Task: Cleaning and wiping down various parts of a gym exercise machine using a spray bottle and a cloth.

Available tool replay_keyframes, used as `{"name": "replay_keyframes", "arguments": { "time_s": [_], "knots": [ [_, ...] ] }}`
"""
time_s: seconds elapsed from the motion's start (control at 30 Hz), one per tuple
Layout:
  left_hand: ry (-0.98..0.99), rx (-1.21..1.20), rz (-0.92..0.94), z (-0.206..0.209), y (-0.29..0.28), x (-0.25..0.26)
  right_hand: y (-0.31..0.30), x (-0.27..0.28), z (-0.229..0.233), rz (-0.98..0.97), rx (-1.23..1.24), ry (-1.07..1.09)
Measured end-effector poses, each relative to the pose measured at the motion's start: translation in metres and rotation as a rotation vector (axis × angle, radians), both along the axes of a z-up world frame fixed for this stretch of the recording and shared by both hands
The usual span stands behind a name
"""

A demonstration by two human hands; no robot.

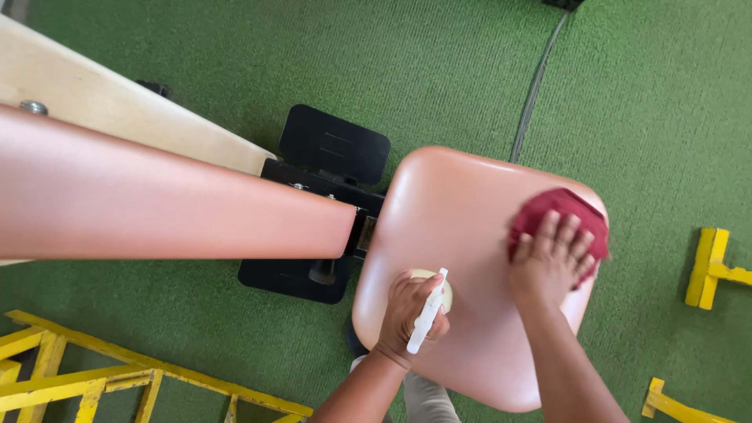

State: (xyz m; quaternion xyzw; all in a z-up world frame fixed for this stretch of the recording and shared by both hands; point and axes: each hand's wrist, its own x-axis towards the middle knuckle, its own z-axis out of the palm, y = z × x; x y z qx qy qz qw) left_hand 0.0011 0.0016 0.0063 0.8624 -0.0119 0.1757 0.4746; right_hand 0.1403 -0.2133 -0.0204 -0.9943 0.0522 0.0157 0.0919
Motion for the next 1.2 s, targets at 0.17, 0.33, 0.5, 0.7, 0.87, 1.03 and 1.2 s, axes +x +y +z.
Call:
{"name": "replay_keyframes", "arguments": {
  "time_s": [0.17,0.33,0.5,0.7,0.87,1.03,1.2],
  "knots": [
    [-0.092,-0.046,0.025,0.03,0.011,0.003,0.095,0.015,0.012,0.349,-0.137,0.032],
    [-0.111,-0.059,0.068,0.03,0.018,-0.021,0.14,-0.011,0.029,0.599,-0.135,0.133],
    [0.073,-0.11,0.052,0.028,0.031,-0.063,0.092,-0.067,0.032,0.774,0.064,0.003],
    [0.046,-0.026,0.064,0.01,0.036,-0.079,-0.001,-0.145,0.051,0.515,-0.017,-0.028],
    [0.017,-0.036,0.034,0.008,0.035,-0.076,-0.024,-0.148,0.045,0.668,0.035,-0.023],
    [0.001,-0.03,0.008,0.005,0.033,-0.075,0.039,-0.065,0.047,0.558,-0.037,-0.012],
    [0.051,-0.092,-0.008,0.005,0.034,-0.074,0.115,0.025,0.009,0.581,-0.046,-0.006]
  ]
}}
